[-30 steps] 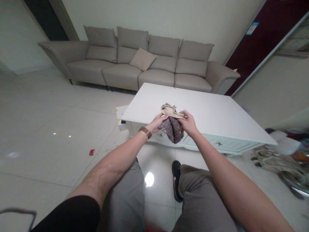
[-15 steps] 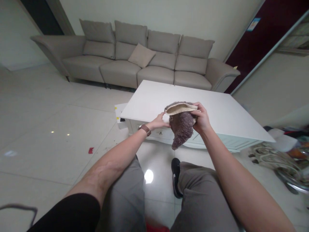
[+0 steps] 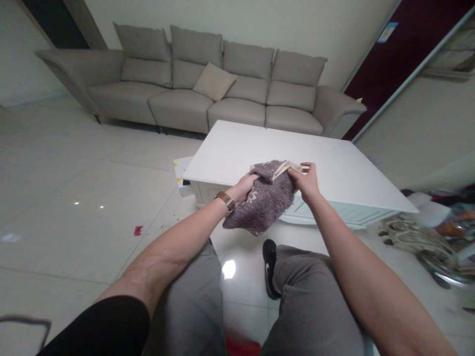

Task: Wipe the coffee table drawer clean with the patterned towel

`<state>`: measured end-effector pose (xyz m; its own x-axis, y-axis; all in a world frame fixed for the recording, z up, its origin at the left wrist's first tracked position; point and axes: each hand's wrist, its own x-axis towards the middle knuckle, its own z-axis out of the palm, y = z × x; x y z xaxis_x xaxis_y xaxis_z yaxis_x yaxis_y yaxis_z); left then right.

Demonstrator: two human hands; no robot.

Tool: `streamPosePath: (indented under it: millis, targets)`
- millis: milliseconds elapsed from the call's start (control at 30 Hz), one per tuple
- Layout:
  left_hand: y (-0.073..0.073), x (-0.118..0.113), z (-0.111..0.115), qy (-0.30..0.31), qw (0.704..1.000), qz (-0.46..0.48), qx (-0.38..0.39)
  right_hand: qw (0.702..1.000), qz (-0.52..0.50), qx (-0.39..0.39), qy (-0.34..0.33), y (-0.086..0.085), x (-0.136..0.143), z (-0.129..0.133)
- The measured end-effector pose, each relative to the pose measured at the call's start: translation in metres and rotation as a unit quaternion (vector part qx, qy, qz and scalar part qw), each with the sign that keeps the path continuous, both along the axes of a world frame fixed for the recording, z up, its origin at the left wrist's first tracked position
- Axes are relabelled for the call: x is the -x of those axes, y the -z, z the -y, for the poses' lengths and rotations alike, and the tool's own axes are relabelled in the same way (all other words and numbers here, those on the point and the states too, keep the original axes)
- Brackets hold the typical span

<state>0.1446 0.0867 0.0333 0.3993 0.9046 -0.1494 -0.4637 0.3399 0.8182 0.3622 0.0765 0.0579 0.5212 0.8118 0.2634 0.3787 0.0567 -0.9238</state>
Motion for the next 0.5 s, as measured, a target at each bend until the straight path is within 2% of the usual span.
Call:
streamPosePath:
  millis: [33, 67, 100, 200, 267, 333, 500]
  targets:
    - [0.0, -0.003, 0.0, -0.014, 1.0, 0.016, 0.013, 0.998, 0.055, 0.024, 0.025, 0.001, 0.001, 0.001]
    - [0.0, -0.005, 0.0, -0.022, 0.999, 0.033, 0.024, 0.993, 0.102, 0.051, 0.023, 0.002, 0.004, 0.002]
    - [0.0, -0.007, 0.0, -0.029, 0.998, 0.048, 0.031, 0.988, 0.132, 0.076, -0.01, 0.001, 0.009, 0.004]
    - [0.004, -0.013, -0.001, -0.063, 0.995, 0.072, 0.015, 0.964, 0.104, 0.116, -0.216, -0.003, 0.033, 0.013]
    - [0.006, -0.015, 0.0, -0.078, 0.994, 0.066, -0.036, 0.947, 0.035, 0.094, -0.304, -0.008, 0.052, 0.02]
    - [0.007, -0.018, 0.002, -0.067, 0.992, 0.043, -0.102, 0.946, -0.031, 0.055, -0.318, -0.013, 0.068, 0.026]
    - [0.003, -0.019, 0.011, 0.031, 0.968, -0.024, -0.249, 0.958, -0.114, -0.012, -0.263, -0.017, 0.083, 0.028]
